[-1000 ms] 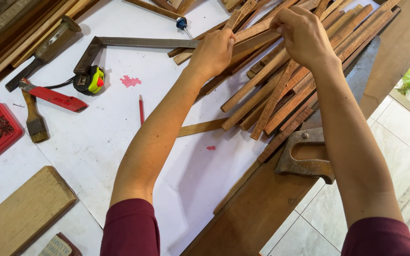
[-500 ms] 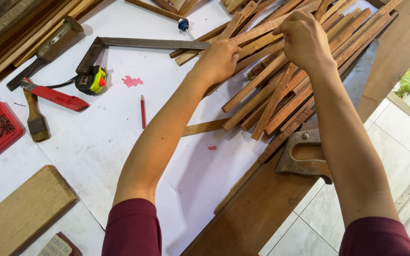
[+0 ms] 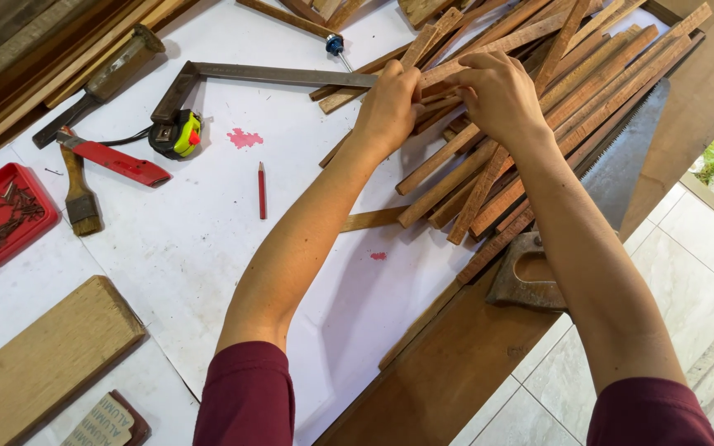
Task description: The person hammers nails into small wooden frame assemblies on a workbench, then sorts through a pile of thin wood strips and sands small wood pieces with a sanding block, rubbing the surfaces and edges of each piece by hand.
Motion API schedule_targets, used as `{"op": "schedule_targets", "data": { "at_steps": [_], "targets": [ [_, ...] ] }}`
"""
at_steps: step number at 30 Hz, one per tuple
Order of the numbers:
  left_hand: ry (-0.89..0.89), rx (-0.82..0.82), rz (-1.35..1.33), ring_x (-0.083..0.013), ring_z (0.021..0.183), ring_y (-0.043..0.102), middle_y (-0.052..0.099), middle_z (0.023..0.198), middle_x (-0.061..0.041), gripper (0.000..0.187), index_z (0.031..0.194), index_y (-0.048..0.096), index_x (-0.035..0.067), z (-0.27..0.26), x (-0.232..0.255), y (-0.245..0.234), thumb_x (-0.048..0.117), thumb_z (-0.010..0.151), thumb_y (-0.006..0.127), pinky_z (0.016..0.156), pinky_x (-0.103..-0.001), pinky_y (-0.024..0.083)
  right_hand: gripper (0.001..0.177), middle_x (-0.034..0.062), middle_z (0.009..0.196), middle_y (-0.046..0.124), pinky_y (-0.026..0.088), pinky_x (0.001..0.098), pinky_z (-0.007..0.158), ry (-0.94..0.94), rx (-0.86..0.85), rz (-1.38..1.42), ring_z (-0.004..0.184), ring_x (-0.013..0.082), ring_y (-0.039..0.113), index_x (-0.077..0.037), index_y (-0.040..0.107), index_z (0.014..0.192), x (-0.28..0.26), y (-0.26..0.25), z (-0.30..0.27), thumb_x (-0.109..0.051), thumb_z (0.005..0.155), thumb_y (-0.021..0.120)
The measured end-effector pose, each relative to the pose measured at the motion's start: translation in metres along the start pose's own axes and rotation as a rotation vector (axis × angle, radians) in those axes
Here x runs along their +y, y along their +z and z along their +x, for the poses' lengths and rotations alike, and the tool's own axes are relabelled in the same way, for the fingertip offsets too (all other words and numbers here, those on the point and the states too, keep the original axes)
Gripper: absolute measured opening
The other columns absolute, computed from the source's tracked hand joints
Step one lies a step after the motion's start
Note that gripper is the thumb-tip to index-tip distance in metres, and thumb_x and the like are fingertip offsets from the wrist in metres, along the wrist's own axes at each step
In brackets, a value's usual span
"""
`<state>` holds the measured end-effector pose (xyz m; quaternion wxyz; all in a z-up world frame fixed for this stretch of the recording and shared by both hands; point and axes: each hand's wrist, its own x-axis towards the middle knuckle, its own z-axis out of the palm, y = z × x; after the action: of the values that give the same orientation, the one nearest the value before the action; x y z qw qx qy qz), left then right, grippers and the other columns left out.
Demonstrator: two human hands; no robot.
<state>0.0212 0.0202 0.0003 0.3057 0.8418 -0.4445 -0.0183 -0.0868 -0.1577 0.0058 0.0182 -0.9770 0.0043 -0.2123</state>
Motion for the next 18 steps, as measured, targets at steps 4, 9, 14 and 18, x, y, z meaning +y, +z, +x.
{"op": "schedule_targets", "data": {
  "at_steps": [4, 9, 14, 18],
  "targets": [
    [-0.033, 0.066, -0.153, -0.0301, 0.098, 0.067, 0.064, 0.108, -0.015, 0.017, 0.098, 0.055, 0.004, -0.012, 0.004, -0.020, 0.001, 0.089, 0.069, 0.080, -0.043, 0.056, 0.025, 0.0054, 0.131, 0.071, 0.048, 0.0414, 0.113, 0.013, 0.052, 0.131, 0.127, 0.0236, 0.062, -0.012, 0.075, 0.130, -0.011, -0.007, 0.001, -0.008, 0.105, 0.072],
    [-0.160, -0.022, -0.211, -0.0285, 0.098, 0.069, 0.070, 0.102, -0.009, 0.017, 0.116, 0.050, 0.009, -0.045, 0.005, -0.059, 0.011, 0.100, 0.057, 0.079, -0.047, 0.053, 0.040, 0.0071, 0.119, 0.070, 0.048, 0.0407, 0.107, -0.160, 0.152, 0.098, 0.112, 0.0272, 0.063, -0.010, 0.074, 0.126, -0.055, -0.031, 0.010, -0.014, 0.087, 0.084],
    [-0.050, 0.163, -0.016, -0.0272, 0.103, 0.067, 0.072, 0.105, -0.005, 0.022, 0.118, 0.061, 0.017, -0.099, -0.023, -0.084, 0.012, 0.097, 0.057, 0.080, -0.050, 0.050, 0.039, 0.0040, 0.118, 0.069, 0.049, 0.0395, 0.102, -0.227, 0.160, 0.217, 0.113, 0.0259, 0.062, -0.017, 0.074, 0.130, -0.114, -0.033, 0.013, -0.015, 0.093, 0.083],
    [-0.104, 0.201, 0.102, -0.0271, 0.100, 0.064, 0.070, 0.102, -0.003, 0.028, 0.120, 0.064, 0.023, -0.153, -0.035, -0.116, 0.013, 0.095, 0.058, 0.077, -0.051, 0.044, 0.044, 0.0035, 0.109, 0.066, 0.049, 0.0407, 0.099, -0.308, 0.158, 0.230, 0.106, 0.0268, 0.060, -0.021, 0.074, 0.133, -0.164, -0.030, 0.014, -0.015, 0.090, 0.082]
  ]
}}
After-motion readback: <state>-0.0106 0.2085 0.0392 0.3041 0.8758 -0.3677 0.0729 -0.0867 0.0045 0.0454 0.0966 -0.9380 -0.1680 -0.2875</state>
